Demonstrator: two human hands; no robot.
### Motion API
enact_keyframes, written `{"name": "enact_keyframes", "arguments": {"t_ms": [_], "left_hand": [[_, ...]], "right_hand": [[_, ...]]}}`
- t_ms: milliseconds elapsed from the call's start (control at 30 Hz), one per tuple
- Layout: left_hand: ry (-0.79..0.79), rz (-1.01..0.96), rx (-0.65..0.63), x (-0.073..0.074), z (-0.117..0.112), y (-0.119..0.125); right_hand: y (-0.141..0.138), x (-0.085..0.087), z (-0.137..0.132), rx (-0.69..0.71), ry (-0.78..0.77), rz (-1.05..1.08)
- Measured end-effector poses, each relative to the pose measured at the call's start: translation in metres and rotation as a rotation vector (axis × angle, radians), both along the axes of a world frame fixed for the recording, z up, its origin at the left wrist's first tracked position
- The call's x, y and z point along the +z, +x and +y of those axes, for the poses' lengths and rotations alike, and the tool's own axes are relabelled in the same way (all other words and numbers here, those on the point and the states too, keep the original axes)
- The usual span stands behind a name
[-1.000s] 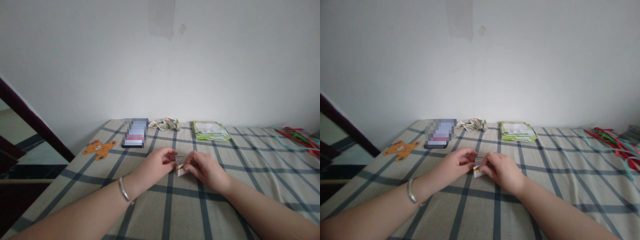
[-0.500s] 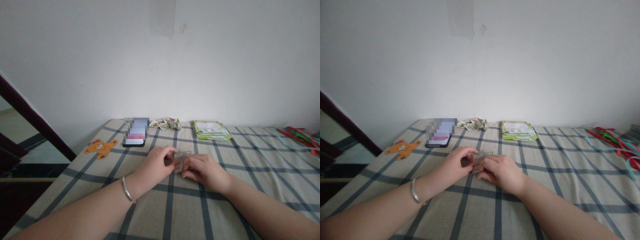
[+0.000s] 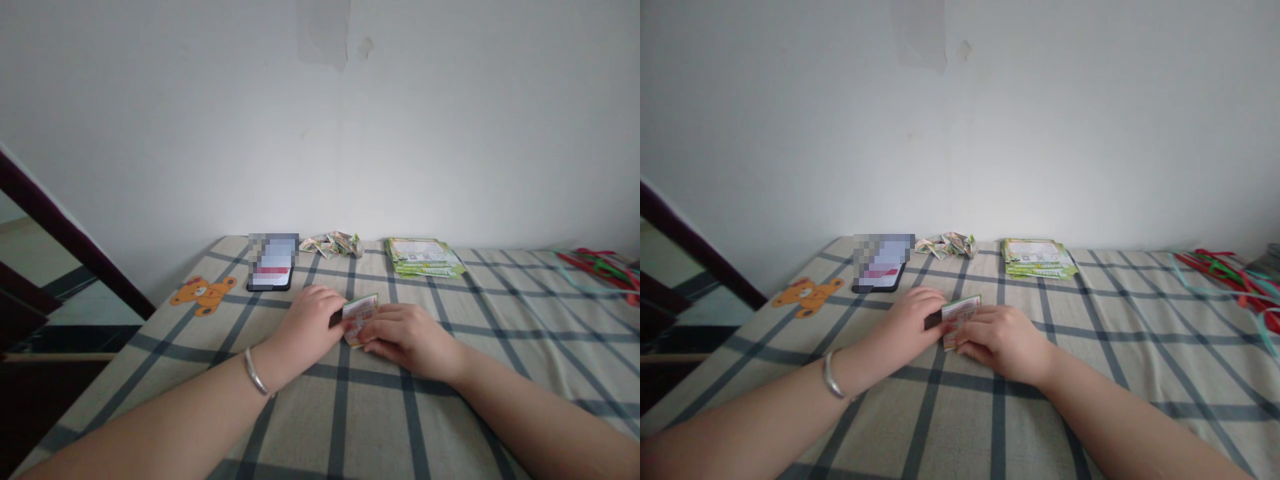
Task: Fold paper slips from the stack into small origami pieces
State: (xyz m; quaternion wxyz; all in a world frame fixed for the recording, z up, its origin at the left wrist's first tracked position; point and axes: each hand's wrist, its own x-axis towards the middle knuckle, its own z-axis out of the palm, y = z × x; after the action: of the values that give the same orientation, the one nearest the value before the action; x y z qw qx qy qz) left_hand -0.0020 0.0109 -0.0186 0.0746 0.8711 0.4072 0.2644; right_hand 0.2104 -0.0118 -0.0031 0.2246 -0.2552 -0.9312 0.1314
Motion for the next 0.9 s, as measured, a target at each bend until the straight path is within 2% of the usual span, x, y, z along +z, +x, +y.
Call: {"name": "enact_keyframes", "arguments": {"t_ms": [133, 567, 667, 800, 900], "left_hand": [[-0.005, -0.016, 0.033, 0.0, 0.002, -0.001], [0.02, -0.065, -0.024, -0.004, 0.012, -0.007], [-0.001, -0.075, -0.043, -0.003, 0.011, -0.007], [-0.045, -0.083, -0.048, 0.0, 0.005, -0.005], [-0.118, -0.113, -0.06, 0.003, 0.001, -0.002]], "right_hand": [[0.0, -0.001, 0.001, 0.005, 0.018, 0.01], [0.003, 0.001, -0.003, -0.042, 0.069, -0.033], [0.004, 0.002, -0.004, -0.116, 0.055, -0.029], [0.006, 0.002, -0.003, -0.322, -0.039, 0.005], [0.007, 0.001, 0.0, -0.335, -0.064, 0.07]]}}
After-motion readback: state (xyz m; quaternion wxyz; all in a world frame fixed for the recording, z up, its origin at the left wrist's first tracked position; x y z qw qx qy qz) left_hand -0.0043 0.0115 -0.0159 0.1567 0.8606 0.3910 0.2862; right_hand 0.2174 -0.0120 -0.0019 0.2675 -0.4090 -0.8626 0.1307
